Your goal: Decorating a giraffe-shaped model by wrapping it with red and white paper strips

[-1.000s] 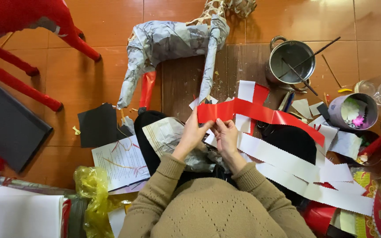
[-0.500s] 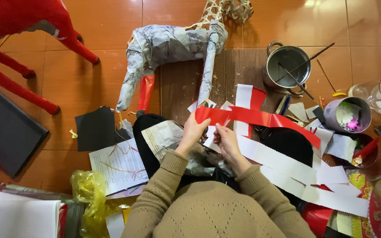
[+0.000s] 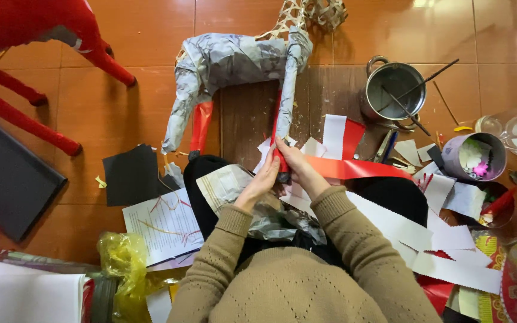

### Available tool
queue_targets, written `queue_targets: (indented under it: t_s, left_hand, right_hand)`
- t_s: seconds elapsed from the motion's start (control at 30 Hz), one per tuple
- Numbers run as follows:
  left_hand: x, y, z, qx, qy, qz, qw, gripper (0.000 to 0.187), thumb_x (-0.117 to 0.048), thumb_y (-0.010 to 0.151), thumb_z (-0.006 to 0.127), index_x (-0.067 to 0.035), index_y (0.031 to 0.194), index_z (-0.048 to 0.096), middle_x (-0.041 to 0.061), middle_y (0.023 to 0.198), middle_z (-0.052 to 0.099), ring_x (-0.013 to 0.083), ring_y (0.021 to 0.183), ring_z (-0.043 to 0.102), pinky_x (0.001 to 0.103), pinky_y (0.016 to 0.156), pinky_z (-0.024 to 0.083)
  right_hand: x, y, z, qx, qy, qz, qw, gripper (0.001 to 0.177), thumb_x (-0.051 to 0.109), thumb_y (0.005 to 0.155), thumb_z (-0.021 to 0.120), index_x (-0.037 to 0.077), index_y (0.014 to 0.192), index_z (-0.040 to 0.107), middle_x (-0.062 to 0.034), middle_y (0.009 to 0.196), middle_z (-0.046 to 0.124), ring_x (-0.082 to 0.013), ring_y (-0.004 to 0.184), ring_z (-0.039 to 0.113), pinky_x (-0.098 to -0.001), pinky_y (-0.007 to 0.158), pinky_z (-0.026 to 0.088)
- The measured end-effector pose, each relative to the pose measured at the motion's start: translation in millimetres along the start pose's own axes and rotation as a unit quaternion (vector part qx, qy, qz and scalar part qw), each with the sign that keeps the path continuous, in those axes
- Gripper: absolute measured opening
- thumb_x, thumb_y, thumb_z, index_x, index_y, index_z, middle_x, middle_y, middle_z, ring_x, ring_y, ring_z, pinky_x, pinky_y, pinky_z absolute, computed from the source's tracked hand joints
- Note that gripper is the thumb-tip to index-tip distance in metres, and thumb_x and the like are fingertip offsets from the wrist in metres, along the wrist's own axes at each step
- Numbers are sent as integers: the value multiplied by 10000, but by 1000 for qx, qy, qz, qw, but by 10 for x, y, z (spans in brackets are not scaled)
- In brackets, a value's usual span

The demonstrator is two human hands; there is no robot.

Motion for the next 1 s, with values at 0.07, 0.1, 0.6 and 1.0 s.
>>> queue_targets:
  t_s: [0.07, 0.1, 0.6, 1.0]
  left_hand:
    - [72, -4, 44, 4, -48, -6, 999, 697, -454, 1007, 363, -192, 1562, 32, 372, 1072, 506, 400, 773, 556, 407, 609, 482]
    - [112, -13, 72, 6, -96, -12, 995, 685, -503, 1025, 308, -209, 1566, 7, 362, 898, 609, 345, 517, 672, 325, 381, 582]
    - [-690, -255, -1033, -465, 200, 318, 802, 656, 21, 884, 618, -64, 1490, 381, 211, 1459, 460, 374, 1326, 464, 448, 1110, 377]
    - [-777, 568, 926, -93, 421, 299, 851, 714, -203, 851, 694, -225, 1480, 359, 108, 1114, 661, 306, 1030, 656, 472, 707, 585]
  right_hand:
    - [-81, 93, 3, 13, 72, 7, 997, 555, 465, 848, 762, -46, 981, 592, -152, 782, 659, -252, 671, 703, -412, 569, 600]
    - [-125, 132, 19, 27, 143, 12, 989, 443, 369, 869, 764, -30, 945, 588, -136, 747, 659, -240, 634, 709, -397, 532, 607]
    - [250, -274, 220, 39, 161, -34, 986, 386, 352, 917, 712, 16, 1041, 568, -205, 869, 691, -313, 762, 732, -465, 658, 628]
    - [381, -579, -599, -234, -83, -316, 916, 295, 70, 780, 762, 58, 751, 469, -88, 680, 412, -226, 641, 395, -348, 564, 362]
Point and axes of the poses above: each hand's wrist, its own y-axis towards the middle knuckle, its own z-axis out of the palm, x = y × z, the point moved 10 cm from there along y, towards the middle knuckle
